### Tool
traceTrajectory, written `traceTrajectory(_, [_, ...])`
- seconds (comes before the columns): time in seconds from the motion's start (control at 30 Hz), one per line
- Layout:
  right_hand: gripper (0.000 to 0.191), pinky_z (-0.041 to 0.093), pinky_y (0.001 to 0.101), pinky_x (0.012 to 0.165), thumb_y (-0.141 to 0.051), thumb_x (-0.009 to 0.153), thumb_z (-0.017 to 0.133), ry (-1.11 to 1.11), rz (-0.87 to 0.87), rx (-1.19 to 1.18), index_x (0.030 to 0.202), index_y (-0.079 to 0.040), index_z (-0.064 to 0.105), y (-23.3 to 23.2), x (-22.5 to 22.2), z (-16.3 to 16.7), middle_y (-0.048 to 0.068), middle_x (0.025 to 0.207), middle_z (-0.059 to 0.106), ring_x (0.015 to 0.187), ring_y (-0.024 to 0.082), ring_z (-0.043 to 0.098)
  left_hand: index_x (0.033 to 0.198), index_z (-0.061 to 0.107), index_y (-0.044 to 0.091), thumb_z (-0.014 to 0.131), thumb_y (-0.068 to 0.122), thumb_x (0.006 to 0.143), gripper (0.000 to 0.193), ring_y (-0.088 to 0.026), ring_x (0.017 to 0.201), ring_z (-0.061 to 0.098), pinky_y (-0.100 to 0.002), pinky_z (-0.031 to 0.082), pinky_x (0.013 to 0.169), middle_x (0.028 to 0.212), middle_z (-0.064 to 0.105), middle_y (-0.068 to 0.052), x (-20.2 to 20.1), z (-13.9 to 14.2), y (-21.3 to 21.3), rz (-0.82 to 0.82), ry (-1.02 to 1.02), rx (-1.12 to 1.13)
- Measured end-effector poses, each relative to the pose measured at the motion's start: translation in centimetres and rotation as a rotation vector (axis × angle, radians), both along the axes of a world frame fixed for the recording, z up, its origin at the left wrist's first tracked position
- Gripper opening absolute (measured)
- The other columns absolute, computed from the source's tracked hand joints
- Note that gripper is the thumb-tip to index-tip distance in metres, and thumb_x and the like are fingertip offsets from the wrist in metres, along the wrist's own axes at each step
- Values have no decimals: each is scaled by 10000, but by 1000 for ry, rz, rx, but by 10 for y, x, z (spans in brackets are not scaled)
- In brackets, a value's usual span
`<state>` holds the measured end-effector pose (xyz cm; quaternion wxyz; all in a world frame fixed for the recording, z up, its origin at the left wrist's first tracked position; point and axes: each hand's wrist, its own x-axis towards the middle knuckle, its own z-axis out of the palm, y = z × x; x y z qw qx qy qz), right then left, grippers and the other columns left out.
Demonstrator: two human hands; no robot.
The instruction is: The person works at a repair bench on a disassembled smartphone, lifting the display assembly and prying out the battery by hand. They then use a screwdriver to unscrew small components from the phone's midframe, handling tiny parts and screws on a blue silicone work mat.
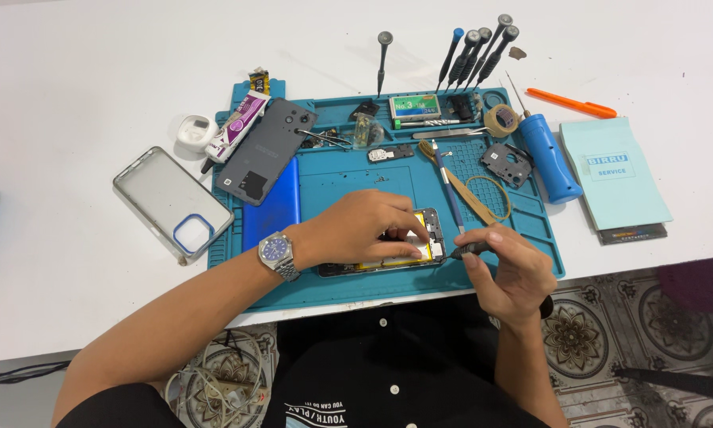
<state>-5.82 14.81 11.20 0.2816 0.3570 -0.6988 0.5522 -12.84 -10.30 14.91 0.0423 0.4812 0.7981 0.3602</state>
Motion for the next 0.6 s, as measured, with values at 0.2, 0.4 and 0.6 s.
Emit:
traceTrajectory(0.2, [559,581,286,729,87,912,723,29,-59,37,1390,-96,498,-2,-1,1,203,1001,714,829,194,690,1008,787,157,740,398,896,269,-121,715,688,-292,525,625,841,702,21,0,-1,0,-10,6,20])
traceTrajectory(0.4, [604,571,278,683,84,863,740,64,-28,57,1390,-102,511,-3,-2,5,210,1029,694,850,213,677,1001,788,159,746,393,890,262,-124,706,693,-294,525,617,830,699,16,0,-1,0,-6,1,5])
traceTrajectory(0.6, [642,507,210,590,143,817,710,22,-25,54,1384,-86,512,-2,-2,7,168,1033,725,778,137,633,999,790,164,752,380,889,246,-133,713,694,-301,523,622,825,693,11,1,0,0,-6,7,8])
